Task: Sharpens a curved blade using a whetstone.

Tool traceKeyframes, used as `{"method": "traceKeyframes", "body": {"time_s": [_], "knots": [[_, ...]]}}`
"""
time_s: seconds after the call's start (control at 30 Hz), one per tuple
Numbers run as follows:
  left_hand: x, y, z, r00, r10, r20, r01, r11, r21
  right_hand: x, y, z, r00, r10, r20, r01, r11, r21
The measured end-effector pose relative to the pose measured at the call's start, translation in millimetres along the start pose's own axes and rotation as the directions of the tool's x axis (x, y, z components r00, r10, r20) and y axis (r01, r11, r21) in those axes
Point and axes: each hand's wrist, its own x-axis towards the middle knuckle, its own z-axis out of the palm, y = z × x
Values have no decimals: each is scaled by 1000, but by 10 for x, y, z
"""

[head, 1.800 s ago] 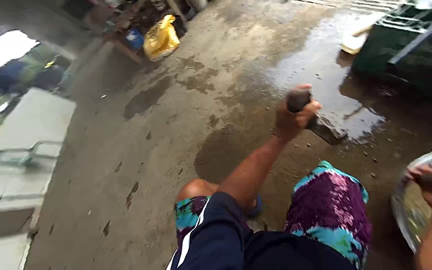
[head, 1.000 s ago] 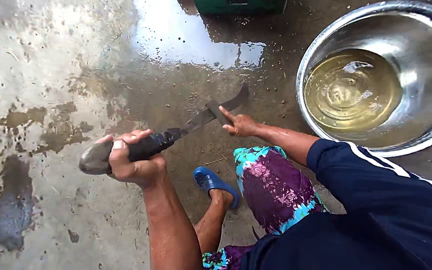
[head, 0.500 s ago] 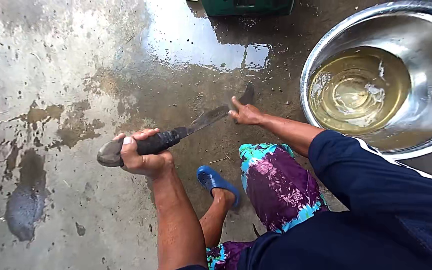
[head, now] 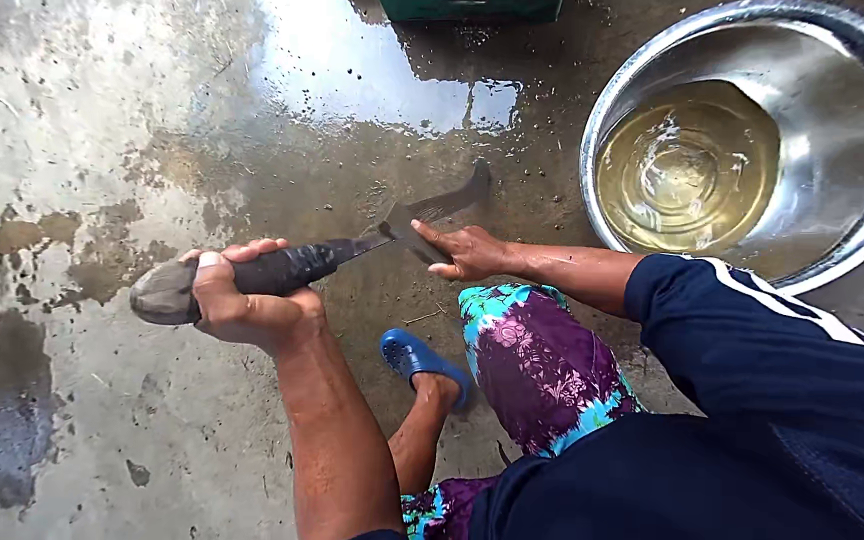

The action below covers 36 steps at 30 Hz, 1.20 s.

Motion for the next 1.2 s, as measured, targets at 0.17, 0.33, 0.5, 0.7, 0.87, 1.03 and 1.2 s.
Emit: {"method": "traceKeyframes", "body": {"time_s": [0.17, 0.33, 0.5, 0.7, 0.87, 1.03, 1.2], "knots": [[-25, -102, -205, 998, 51, 29, -51, 999, -18, 19, 611, 155, 860, 503, 85, -509, 859, 57], [-43, -80, -178, 999, -15, -38, 15, 1000, 5, -221, 159, 267, 996, 87, 31, -89, 994, 64], [-76, -201, -371, 998, 15, -62, -14, 1000, 6, -169, 517, 380, 845, 531, 65, -535, 834, 138], [-90, -163, -366, 996, -22, -86, 22, 1000, -4, -283, 476, 424, 913, 404, 48, -407, 906, 113], [-87, -216, -409, 994, -23, -109, 23, 1000, -1, -388, 379, 445, 926, 377, 29, -378, 920, 102], [-110, -180, -433, 996, -7, -87, 6, 1000, -2, -252, 569, 449, 864, 501, 47, -501, 848, 173], [-146, -222, -455, 994, -17, -107, 19, 1000, 15, -280, 186, 407, 983, 180, 38, -183, 977, 111]]}}
